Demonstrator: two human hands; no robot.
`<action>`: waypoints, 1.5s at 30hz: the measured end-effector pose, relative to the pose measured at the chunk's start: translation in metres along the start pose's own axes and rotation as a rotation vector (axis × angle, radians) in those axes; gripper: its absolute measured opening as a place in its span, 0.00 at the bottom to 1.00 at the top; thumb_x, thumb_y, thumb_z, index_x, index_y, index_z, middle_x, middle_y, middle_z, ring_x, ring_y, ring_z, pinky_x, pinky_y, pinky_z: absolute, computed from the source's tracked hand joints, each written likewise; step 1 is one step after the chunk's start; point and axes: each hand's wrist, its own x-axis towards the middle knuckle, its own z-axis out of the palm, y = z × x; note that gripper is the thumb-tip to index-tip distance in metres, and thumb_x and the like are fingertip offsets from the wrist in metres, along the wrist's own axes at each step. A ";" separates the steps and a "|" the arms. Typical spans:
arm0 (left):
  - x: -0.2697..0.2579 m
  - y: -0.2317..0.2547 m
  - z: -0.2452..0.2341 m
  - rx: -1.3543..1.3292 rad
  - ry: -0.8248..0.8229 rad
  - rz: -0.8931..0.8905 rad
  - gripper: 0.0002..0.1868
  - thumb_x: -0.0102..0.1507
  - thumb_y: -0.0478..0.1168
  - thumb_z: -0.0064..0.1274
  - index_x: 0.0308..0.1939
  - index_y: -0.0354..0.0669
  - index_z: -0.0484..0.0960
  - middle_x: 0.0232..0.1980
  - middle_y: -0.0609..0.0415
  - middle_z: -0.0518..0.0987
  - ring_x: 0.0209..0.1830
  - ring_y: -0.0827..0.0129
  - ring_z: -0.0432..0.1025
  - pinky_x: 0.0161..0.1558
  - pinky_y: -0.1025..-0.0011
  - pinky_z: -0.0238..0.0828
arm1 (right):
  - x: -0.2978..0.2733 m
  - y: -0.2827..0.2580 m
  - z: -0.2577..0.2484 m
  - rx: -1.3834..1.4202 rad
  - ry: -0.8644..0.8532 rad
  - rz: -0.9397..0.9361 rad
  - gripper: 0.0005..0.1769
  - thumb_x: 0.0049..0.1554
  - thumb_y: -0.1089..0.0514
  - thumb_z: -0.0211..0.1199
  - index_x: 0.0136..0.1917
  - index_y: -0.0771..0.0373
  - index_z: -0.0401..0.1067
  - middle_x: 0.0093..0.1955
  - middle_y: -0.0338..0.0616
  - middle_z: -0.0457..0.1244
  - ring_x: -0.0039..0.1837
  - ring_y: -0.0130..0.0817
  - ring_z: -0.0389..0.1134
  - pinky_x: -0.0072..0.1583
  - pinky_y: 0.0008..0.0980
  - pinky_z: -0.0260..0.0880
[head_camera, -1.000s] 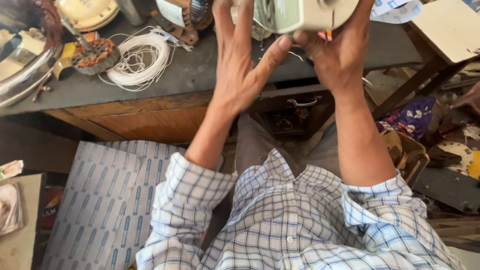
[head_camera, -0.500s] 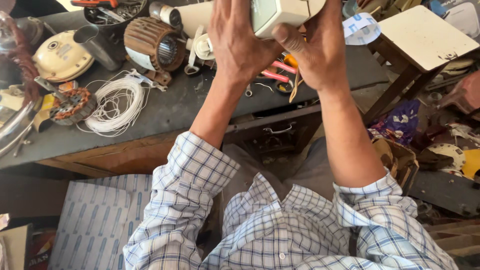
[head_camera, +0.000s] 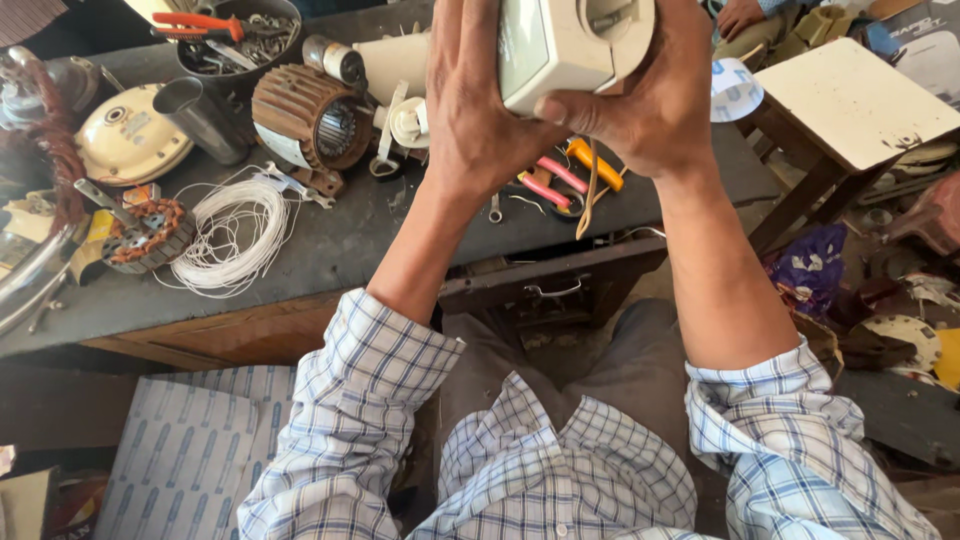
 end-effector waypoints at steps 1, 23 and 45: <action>0.001 0.002 0.000 0.010 0.018 0.028 0.55 0.53 0.46 0.77 0.73 0.43 0.54 0.64 0.41 0.66 0.64 0.44 0.65 0.64 0.54 0.66 | 0.000 -0.003 0.000 0.002 -0.008 0.009 0.43 0.52 0.46 0.82 0.70 0.64 0.63 0.63 0.41 0.66 0.65 0.29 0.70 0.69 0.29 0.73; -0.071 0.027 -0.060 -0.072 -0.122 0.017 0.62 0.57 0.44 0.76 0.82 0.43 0.44 0.66 0.42 0.69 0.63 0.49 0.68 0.64 0.57 0.69 | -0.022 -0.056 0.051 -0.026 -0.264 -0.184 0.42 0.45 0.53 0.87 0.67 0.61 0.67 0.70 0.48 0.63 0.72 0.38 0.65 0.75 0.36 0.66; -0.162 0.058 -0.131 -0.113 -0.095 0.048 0.37 0.65 0.47 0.62 0.72 0.47 0.57 0.66 0.34 0.73 0.70 0.38 0.70 0.75 0.37 0.64 | -0.115 -0.070 0.122 -0.177 -0.438 -0.275 0.45 0.50 0.43 0.80 0.72 0.50 0.60 0.76 0.51 0.57 0.79 0.50 0.58 0.79 0.57 0.55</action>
